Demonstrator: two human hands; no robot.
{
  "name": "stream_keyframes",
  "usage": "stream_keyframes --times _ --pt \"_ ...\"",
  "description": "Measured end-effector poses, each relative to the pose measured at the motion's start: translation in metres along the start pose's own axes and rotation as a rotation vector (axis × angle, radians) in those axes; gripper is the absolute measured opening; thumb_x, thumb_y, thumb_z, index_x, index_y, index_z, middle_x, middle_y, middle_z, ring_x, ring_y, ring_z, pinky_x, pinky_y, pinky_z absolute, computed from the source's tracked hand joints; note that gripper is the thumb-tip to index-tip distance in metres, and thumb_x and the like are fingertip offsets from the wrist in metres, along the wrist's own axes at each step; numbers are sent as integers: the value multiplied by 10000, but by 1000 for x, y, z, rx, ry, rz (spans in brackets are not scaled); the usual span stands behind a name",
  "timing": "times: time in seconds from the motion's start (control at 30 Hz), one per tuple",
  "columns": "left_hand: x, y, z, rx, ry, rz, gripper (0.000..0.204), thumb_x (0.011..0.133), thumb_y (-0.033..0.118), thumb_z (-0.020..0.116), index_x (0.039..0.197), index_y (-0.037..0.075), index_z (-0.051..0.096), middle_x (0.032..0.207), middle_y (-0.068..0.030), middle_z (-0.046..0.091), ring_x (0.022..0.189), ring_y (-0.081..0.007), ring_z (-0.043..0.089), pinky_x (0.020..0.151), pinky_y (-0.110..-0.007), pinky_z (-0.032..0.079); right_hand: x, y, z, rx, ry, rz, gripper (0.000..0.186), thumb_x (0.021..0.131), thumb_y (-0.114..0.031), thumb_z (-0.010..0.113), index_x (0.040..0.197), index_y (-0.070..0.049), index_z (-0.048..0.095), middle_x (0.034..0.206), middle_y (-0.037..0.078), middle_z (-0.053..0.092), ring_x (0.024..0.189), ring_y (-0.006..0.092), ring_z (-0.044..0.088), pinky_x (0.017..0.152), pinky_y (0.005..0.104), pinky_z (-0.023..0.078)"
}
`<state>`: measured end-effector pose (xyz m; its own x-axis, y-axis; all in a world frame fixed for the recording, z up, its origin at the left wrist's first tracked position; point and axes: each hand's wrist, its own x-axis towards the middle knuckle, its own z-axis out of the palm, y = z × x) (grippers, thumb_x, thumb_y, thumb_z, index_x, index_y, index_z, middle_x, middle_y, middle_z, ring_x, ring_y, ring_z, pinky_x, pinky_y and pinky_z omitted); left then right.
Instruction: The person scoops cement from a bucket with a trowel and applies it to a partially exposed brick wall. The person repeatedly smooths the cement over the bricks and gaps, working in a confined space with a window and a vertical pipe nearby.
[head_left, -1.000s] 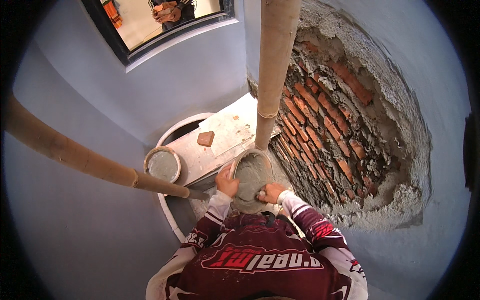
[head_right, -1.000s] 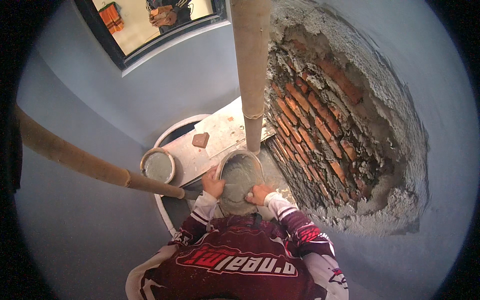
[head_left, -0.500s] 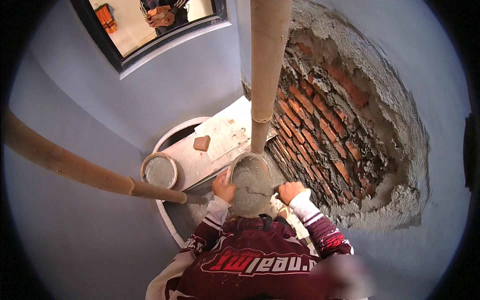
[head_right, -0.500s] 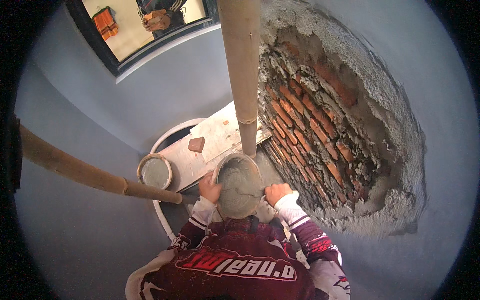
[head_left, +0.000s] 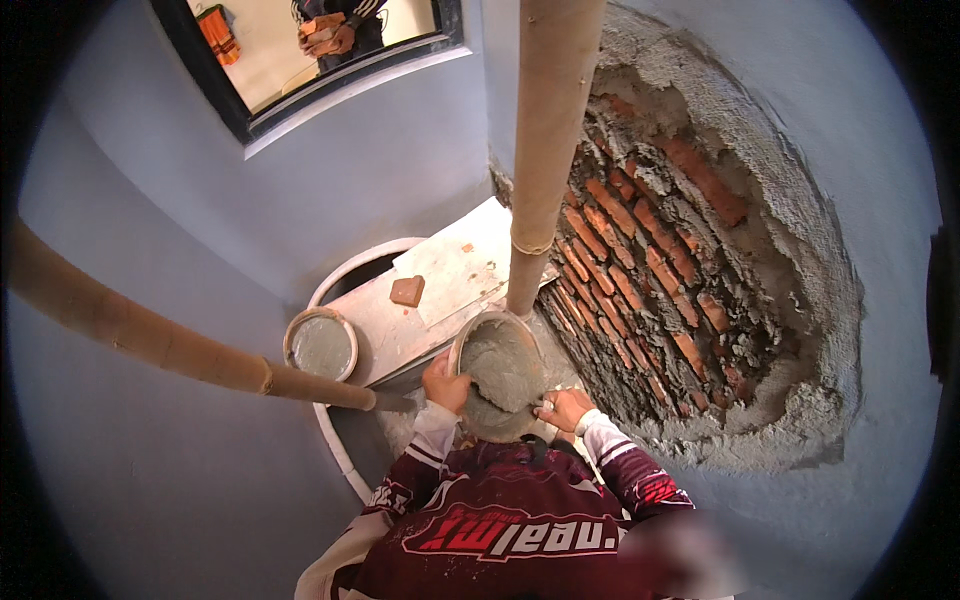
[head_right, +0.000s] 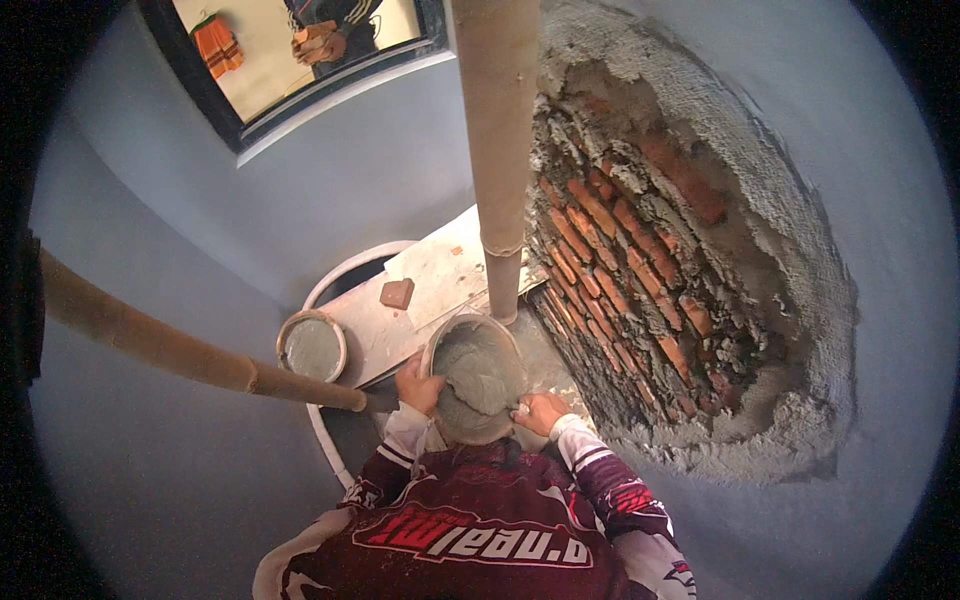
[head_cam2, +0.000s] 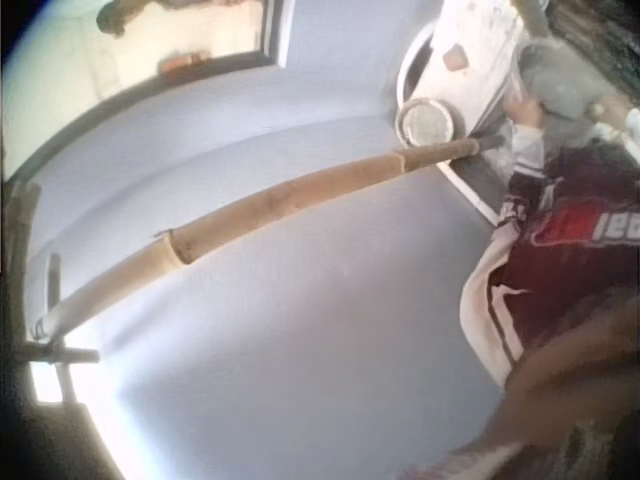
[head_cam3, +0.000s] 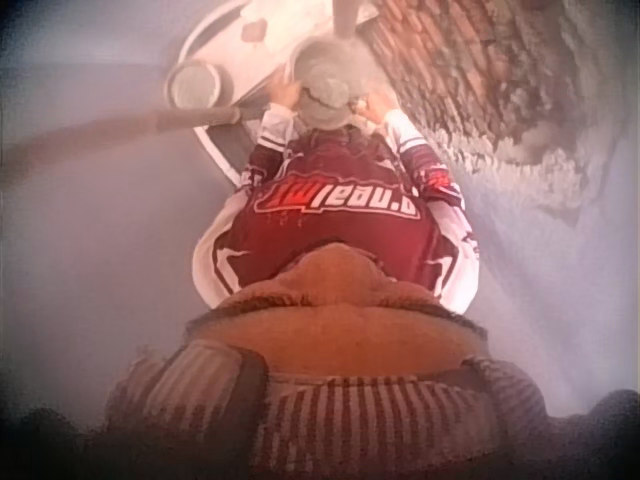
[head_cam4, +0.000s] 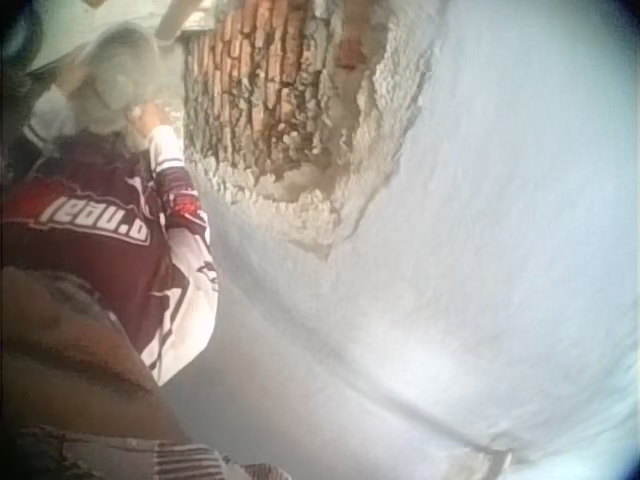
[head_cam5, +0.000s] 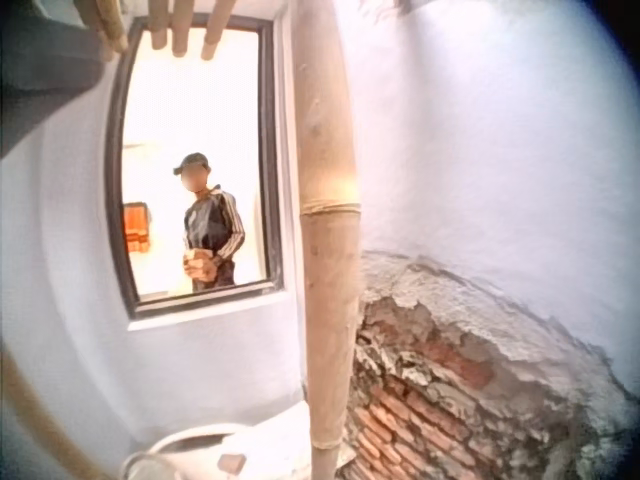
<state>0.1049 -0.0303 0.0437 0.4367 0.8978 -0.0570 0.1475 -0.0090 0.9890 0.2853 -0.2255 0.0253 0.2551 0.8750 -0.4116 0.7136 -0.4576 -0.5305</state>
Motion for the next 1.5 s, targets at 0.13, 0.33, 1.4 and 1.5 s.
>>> stream_keyframes --times 0.13,0.33,1.4,1.5 --pt "4 -31 1 -24 31 33 497 638 -75 604 1135 -83 628 1020 -106 678 893 -148 629 818 -267 490 -10 18 -5 56 79 36 366 805 -431 652 945 -93 666 837 212 667 849 406 636 764 472 484" --pt "2 -29 -12 176 137 -64 500 623 -68 585 1118 -49 655 950 -86 691 849 -180 640 796 -278 495 -35 27 -58 79 199 244 404 784 -446 660 959 -82 680 913 205 685 913 390 648 822 465 491" --pt "-88 -127 -183 79 934 -520 519 623 -132 529 1119 -38 650 839 -126 684 620 -225 624 564 -358 485 128 -21 -346 108 806 247 483 791 -368 747 1001 61 674 964 256 680 952 367 667 836 408 507" --pt "-84 -164 -203 47 963 -445 528 626 -135 533 1134 -41 641 827 -120 683 602 -220 616 547 -340 476 158 -37 -347 117 812 267 451 803 -368 741 1011 27 678 1018 262 667 1000 370 651 862 419 503"
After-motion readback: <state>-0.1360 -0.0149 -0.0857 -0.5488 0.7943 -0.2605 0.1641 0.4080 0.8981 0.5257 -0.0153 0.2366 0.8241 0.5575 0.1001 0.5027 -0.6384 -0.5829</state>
